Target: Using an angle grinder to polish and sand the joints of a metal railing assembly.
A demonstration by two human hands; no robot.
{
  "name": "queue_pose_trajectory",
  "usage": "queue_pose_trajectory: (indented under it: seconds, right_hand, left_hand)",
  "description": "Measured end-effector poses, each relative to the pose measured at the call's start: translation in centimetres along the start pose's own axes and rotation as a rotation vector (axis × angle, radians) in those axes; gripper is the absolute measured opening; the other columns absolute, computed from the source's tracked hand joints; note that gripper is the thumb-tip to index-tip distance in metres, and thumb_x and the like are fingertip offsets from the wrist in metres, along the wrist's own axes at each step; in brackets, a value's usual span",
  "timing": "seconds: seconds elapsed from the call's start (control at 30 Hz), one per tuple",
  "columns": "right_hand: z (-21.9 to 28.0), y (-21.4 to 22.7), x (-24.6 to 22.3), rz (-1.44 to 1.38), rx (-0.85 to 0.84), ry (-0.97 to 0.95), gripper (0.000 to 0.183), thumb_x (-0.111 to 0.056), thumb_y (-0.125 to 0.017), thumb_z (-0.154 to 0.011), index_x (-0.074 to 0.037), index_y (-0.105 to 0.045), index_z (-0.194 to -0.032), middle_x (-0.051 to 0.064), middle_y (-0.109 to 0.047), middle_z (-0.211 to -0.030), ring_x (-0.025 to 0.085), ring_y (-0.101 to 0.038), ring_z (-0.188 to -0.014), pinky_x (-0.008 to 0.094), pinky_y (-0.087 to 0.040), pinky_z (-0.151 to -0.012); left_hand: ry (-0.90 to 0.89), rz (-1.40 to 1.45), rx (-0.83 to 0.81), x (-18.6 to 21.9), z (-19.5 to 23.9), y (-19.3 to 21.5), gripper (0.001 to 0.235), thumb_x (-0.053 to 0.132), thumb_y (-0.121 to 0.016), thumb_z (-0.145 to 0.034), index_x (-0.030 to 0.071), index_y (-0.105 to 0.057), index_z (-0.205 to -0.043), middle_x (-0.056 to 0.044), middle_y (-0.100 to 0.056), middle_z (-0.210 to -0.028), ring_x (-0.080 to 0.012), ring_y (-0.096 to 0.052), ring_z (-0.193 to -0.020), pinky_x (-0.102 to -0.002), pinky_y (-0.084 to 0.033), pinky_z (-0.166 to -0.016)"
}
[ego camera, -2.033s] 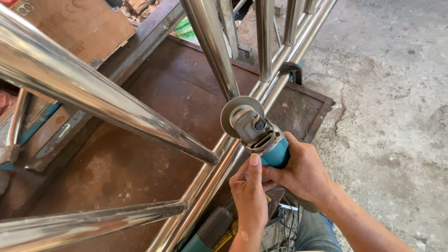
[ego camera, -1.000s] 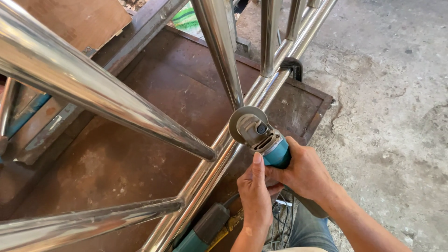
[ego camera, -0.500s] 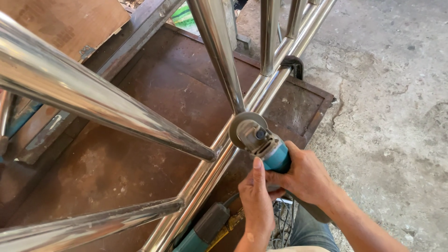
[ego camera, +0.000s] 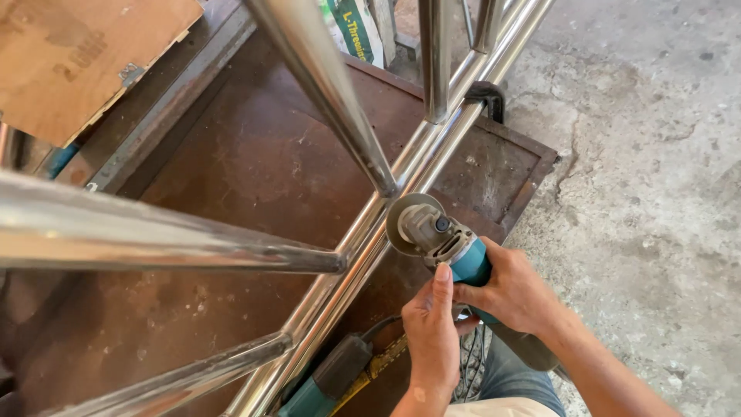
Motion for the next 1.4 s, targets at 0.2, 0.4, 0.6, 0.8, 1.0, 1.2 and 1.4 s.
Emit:
queue_pose_trajectory:
  seconds: [0.2, 0.4, 0.6, 0.8, 1.0, 1.2, 1.4]
  right_hand:
    - [-1.3, 0.8, -0.2, 0.021, -0.010, 0.016, 0.052, -0.036, -0.089, -0.068, -0.011, -0.072, -0.111, 0.008, -0.084, -0.084, 0.020, -0.079, -0.066, 0.035, -0.061, -0.061]
    - [-1.7, 1.2, -0.2, 0.008, -0.009, 0.030, 0.052, -0.037, -0.089, -0.068, -0.012, -0.072, -0.109, 0.007, -0.084, -0.083, 0.019, -0.079, -0.065, 0.034, -0.061, -0.060]
    - [-2.1, 1.1, -0.2, 0.000, -0.018, 0.034, 0.046, -0.033, -0.090, -0.066, -0.010, -0.073, -0.102, 0.007, -0.083, -0.074, 0.018, -0.073, -0.057, 0.033, -0.058, -0.055]
    - [-1.7, 1.5, -0.9, -0.024, -0.038, 0.012, 0.044, -0.031, -0.088, -0.067, -0.011, -0.075, -0.103, 0.006, -0.084, -0.079, 0.018, -0.075, -0.062, 0.033, -0.060, -0.058]
    - [-2.4, 1.4, 0.2, -0.039, -0.142, -0.011, 0.042, -0.030, -0.089, -0.067, -0.011, -0.077, -0.103, 0.005, -0.084, -0.079, 0.017, -0.076, -0.063, 0.031, -0.061, -0.059]
    - [-3.5, 3.4, 0.1, -0.102, -0.282, 0.058, 0.042, -0.022, -0.087, -0.067, -0.011, -0.075, -0.105, 0.004, -0.085, -0.078, 0.015, -0.071, -0.062, 0.031, -0.060, -0.060]
    - [-7.1, 6.1, -1.3, 0.027, -0.401, 0.220, 0.044, -0.031, -0.088, -0.064, -0.009, -0.071, -0.098, 0.004, -0.085, -0.079, 0.016, -0.074, -0.061, 0.032, -0.061, -0.060]
  left_hand:
    - [-0.015, 0.047, 0.006, -0.5, -1.8, -0.7, 0.056, 0.043, -0.058, -0.094, -0.006, -0.078, -0.111, -0.015, -0.070, -0.085, -0.0234, -0.069, -0.071, -0.035, -0.062, -0.065]
    - [-0.017, 0.014, 0.022, 0.5, -1.6, -1.2, 0.057, 0.043, -0.059, -0.091, -0.007, -0.079, -0.111, -0.017, -0.074, -0.090, -0.0236, -0.071, -0.080, -0.038, -0.064, -0.072]
    - [-0.006, 0.019, 0.032, 0.2, -2.0, -0.9, 0.057, 0.041, -0.060, -0.090, -0.008, -0.079, -0.113, -0.019, -0.075, -0.093, -0.0240, -0.071, -0.078, -0.036, -0.065, -0.072]
    - [-0.021, 0.085, 0.003, 0.2, -1.8, -0.9, 0.056, 0.038, -0.065, -0.088, -0.009, -0.077, -0.115, -0.020, -0.077, -0.096, -0.0242, -0.073, -0.081, -0.036, -0.065, -0.071]
    - [0.072, 0.057, 0.070, 0.1, -1.5, -1.3, 0.056, 0.038, -0.065, -0.088, -0.008, -0.078, -0.117, -0.020, -0.077, -0.097, -0.0246, -0.074, -0.081, -0.035, -0.065, -0.072]
    - [0.037, 0.094, 0.082, -2.2, -2.5, -2.9, 0.059, 0.041, -0.065, -0.085, -0.009, -0.074, -0.114, -0.020, -0.075, -0.096, -0.0235, -0.070, -0.082, -0.036, -0.063, -0.074]
    - [-0.087, 0.334, 0.208, -3.8, -4.5, -5.7, 0.053, 0.033, -0.073, -0.083, -0.014, -0.071, -0.109, -0.020, -0.071, -0.088, -0.0239, -0.068, -0.076, -0.037, -0.063, -0.072]
Point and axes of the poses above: each hand's wrist, its own z-axis away from the middle knuckle, its own y-axis out of the back of the hand, x = y × z, the point moved 4 cm from there along -z, towards the middle knuckle
